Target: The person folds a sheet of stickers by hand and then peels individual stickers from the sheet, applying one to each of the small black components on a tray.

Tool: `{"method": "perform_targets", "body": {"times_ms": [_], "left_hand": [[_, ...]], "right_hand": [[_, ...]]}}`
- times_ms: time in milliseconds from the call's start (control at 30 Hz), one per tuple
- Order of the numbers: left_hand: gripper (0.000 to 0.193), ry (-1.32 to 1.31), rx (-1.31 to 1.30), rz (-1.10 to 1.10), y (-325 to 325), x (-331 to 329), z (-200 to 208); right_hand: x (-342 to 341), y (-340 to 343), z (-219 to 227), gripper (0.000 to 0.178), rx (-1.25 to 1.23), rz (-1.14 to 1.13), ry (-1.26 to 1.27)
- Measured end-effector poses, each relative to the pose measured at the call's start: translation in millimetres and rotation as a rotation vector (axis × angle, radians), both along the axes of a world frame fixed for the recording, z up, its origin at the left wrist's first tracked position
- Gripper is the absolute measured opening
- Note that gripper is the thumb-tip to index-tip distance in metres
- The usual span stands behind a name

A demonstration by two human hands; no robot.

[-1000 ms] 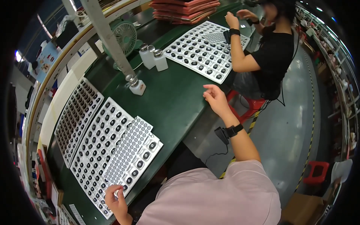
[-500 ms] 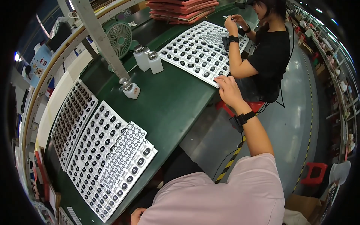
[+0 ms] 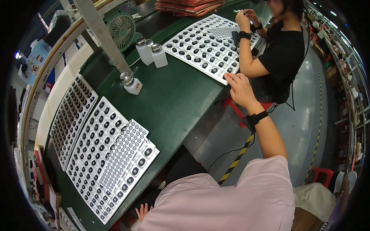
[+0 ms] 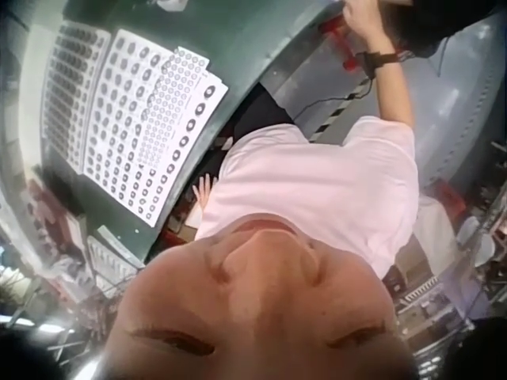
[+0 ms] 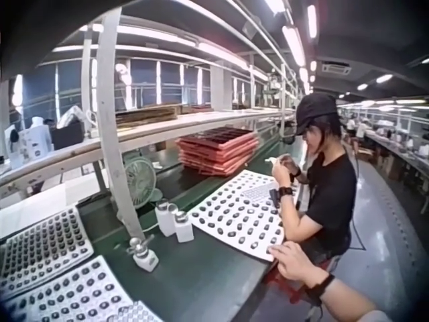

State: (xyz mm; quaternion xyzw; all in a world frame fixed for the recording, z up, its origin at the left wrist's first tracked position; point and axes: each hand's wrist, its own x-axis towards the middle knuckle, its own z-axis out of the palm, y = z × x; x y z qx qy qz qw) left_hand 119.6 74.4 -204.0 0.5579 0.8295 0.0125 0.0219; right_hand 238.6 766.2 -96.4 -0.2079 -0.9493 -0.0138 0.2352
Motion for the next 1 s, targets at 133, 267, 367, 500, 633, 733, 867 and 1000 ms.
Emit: {"method": "perform_targets", "body": {"times_ms": [133, 267, 367, 500, 633, 733, 867, 1000], "left_hand": [[0.033, 0.168, 0.016, -0.049, -14.1, 0.2, -34.2], [0.039, 0.133, -0.007, 0.021, -24.6, 5.6, -46.5], [0.036, 0.028, 0.023, 0.080, -17.5, 6.5, -42.2], [0.031, 0.149, 0.018, 0.046, -13.5, 5.8, -41.2], [0.044, 0.059, 0.087, 0.053, 7.1, 8.7, -8.5], [0.047, -0.043, 0.045, 0.102, -0.6, 11.4, -16.1], [0.046, 0.044, 0.027, 0.089, 1.1, 12.1, -16.6], [0.026, 0.259, 0.089, 0.042, -13.8, 4.0, -57.9]], "right_hand": [[-1.1, -2.4, -2.5, 0.054, 0.017, 0.004, 0.076], [-2.5, -7.0, 1.1, 0.053, -0.038, 0.033, 0.110], [-5.6, -11.8, 4.0, 0.047, -0.045, 0.007, 0.149], [-9.0, -25.8, 5.7, 0.050, -0.053, -0.018, 0.193], [-19.3, -51.2, 1.1, 0.048, -0.053, 0.072, 0.183], [-31.2, -74.4, -0.1, 0.049, -0.109, 0.141, 0.179], [-43.3, -96.8, -9.9, 0.046, -0.133, 0.198, 0.164], [-44.5, -104.6, -26.1, 0.039, -0.206, 0.228, 0.218]]}}
